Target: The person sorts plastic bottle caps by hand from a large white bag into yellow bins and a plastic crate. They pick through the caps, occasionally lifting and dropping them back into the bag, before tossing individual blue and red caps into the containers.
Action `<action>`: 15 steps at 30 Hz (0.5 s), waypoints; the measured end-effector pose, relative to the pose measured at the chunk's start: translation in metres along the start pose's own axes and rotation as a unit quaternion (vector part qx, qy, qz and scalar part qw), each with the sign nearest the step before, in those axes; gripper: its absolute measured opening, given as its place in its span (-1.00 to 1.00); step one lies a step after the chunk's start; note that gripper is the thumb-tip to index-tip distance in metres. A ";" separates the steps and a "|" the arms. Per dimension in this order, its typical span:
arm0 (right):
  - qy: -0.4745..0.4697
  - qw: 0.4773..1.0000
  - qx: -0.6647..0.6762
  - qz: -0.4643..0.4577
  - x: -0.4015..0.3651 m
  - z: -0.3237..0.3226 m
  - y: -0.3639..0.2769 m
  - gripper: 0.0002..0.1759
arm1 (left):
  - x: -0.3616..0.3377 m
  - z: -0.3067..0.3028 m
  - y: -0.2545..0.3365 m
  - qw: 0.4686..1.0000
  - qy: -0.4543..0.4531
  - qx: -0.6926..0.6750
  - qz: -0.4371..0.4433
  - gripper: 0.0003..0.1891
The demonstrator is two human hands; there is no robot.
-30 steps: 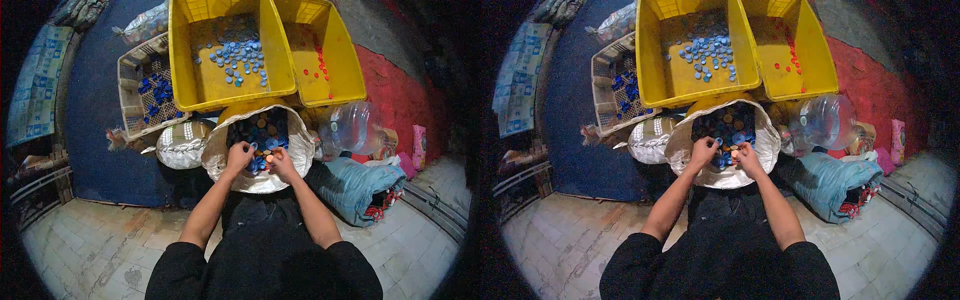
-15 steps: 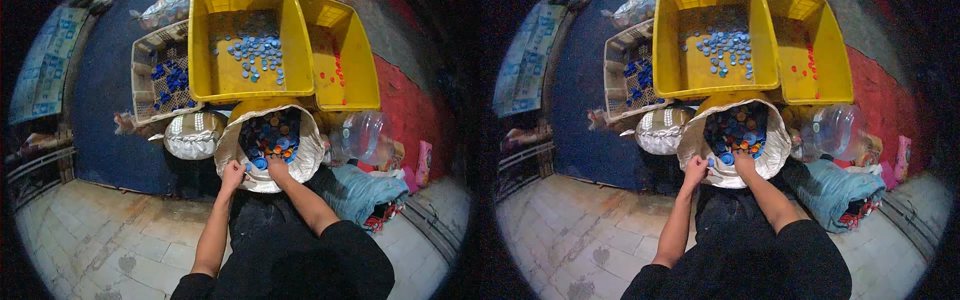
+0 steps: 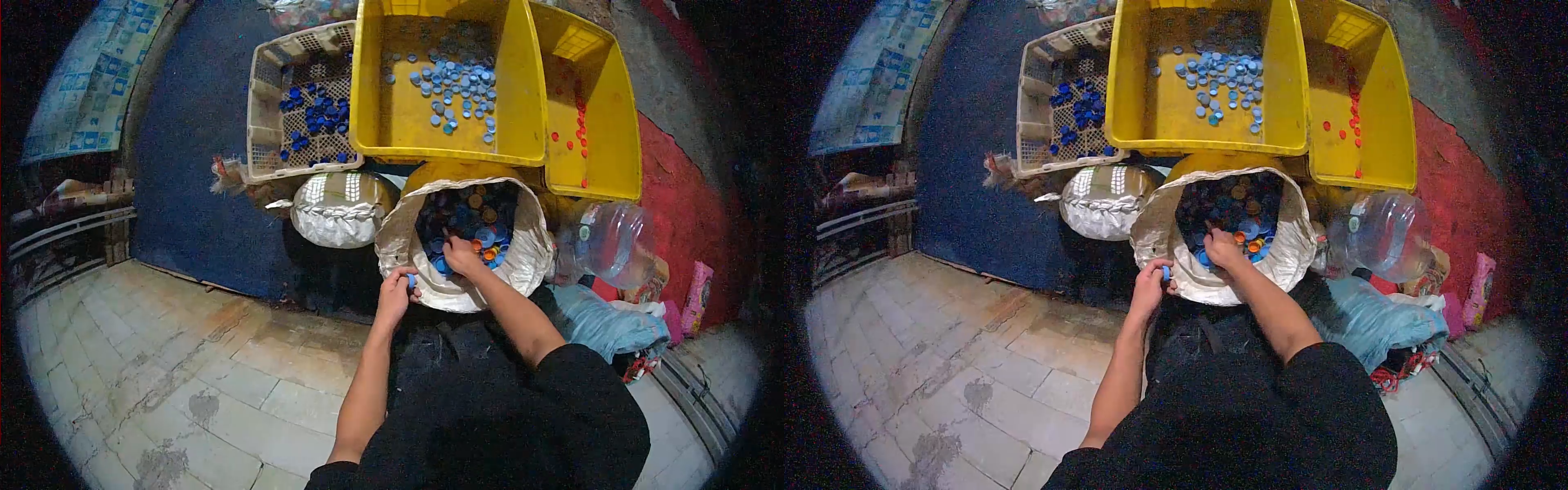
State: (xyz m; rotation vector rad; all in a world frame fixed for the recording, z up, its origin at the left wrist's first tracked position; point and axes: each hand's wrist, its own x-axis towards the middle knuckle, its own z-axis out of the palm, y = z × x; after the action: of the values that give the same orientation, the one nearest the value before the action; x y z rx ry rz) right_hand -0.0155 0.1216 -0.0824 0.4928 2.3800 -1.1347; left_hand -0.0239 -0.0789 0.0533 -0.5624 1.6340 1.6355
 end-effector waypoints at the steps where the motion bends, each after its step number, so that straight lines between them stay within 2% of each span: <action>1: -0.032 0.998 -0.037 0.033 0.001 0.004 -0.006 -0.70 | -0.001 -0.001 0.000 1.000 0.006 0.004 0.005 -0.75; 2: -0.063 0.993 -0.075 0.065 0.001 0.006 -0.011 -0.69 | -0.003 -0.002 0.000 1.000 0.007 0.007 0.004 -0.75; 4: -0.054 0.992 -0.090 0.073 0.000 0.014 -0.015 -0.62 | -0.007 -0.005 0.000 1.000 0.010 -0.014 -0.002 -0.76; 7: -0.064 0.989 -0.133 0.025 0.000 0.017 -0.016 -0.63 | -0.007 -0.011 -0.007 1.000 0.007 -0.018 0.004 -0.76; 9: -0.108 0.981 -0.159 0.000 -0.003 0.006 -0.026 -0.67 | -0.007 -0.012 -0.011 1.000 0.007 -0.021 0.005 -0.77; 13: -0.107 0.986 -0.129 -0.007 -0.002 0.015 -0.009 -0.72 | -0.010 -0.008 -0.003 1.000 0.005 -0.008 -0.016 -0.77; 15: -0.090 0.974 -0.185 -0.097 -0.013 0.011 -0.002 -0.74 | -0.008 -0.008 -0.006 1.000 -0.006 0.000 -0.010 -0.77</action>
State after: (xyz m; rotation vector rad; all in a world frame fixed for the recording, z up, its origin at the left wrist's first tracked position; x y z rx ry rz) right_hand -0.0026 0.1099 -0.0803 0.0286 2.4361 -0.7443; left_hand -0.0157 -0.0884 0.0542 -0.5653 1.6153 1.6214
